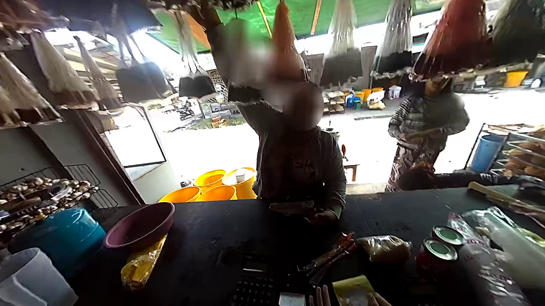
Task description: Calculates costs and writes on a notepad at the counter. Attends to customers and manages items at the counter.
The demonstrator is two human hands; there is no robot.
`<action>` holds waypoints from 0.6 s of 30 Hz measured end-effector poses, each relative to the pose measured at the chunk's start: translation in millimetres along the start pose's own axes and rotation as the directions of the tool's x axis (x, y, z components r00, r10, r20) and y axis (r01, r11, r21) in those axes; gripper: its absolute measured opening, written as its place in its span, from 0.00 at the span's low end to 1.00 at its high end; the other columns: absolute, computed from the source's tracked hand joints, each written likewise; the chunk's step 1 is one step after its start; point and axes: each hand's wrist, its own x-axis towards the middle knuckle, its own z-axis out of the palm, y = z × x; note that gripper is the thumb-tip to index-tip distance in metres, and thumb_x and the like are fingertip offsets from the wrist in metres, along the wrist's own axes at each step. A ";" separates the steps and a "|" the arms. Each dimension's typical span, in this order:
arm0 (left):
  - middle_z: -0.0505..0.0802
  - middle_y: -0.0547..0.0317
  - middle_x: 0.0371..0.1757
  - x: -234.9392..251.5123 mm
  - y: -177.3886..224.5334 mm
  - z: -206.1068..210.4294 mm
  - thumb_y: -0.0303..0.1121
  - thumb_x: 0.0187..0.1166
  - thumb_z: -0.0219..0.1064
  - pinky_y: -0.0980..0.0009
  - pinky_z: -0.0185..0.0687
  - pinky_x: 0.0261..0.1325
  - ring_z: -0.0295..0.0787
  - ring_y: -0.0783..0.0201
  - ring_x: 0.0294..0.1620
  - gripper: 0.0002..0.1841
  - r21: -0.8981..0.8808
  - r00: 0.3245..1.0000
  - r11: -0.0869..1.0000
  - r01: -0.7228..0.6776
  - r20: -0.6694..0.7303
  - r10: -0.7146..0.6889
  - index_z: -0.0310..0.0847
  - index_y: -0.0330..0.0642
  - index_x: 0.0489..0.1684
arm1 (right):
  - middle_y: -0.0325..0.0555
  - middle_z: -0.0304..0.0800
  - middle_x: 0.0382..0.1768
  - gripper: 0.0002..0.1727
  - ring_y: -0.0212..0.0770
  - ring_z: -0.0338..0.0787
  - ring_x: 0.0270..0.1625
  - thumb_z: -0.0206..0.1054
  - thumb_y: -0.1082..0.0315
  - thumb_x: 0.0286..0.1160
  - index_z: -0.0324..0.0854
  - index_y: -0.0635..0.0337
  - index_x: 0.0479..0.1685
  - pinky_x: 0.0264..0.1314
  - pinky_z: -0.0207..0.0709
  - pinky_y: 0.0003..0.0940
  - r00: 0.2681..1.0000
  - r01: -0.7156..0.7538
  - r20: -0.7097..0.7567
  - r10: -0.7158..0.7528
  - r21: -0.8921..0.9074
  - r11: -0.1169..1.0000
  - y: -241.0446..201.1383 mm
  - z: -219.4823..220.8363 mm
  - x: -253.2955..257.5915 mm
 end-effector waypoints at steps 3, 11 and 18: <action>0.56 0.29 0.92 -2.2 -0.2 -2.5 0.73 0.72 0.58 0.30 0.27 0.90 0.41 0.28 0.93 0.39 0.023 0.999 0.999 0.031 0.042 -0.032 0.74 0.70 0.83 | 0.43 0.82 0.25 0.19 0.33 0.82 0.29 0.56 0.62 0.86 0.85 0.70 0.37 0.40 0.80 0.35 0.999 -0.037 -0.018 0.036 -0.029 0.999 -4.1 2.7 -5.0; 0.54 0.26 0.92 -4.2 7.0 -2.3 0.74 0.71 0.55 0.28 0.25 0.89 0.39 0.25 0.93 0.40 0.077 0.997 0.997 -0.003 0.076 -0.003 0.75 0.66 0.83 | 0.42 0.77 0.24 0.20 0.31 0.76 0.29 0.57 0.61 0.88 0.82 0.67 0.32 0.40 0.73 0.32 0.993 -0.113 0.035 0.114 -0.040 0.993 -6.9 -6.4 -9.6; 0.53 0.25 0.92 -6.5 6.4 -4.5 0.73 0.72 0.55 0.28 0.26 0.88 0.38 0.24 0.93 0.40 0.080 0.996 0.997 -0.001 0.088 -0.006 0.74 0.65 0.83 | 0.37 0.71 0.20 0.20 0.30 0.72 0.25 0.57 0.60 0.88 0.78 0.64 0.26 0.35 0.69 0.30 0.992 -0.106 0.058 0.108 -0.026 0.994 -4.7 -5.7 -10.3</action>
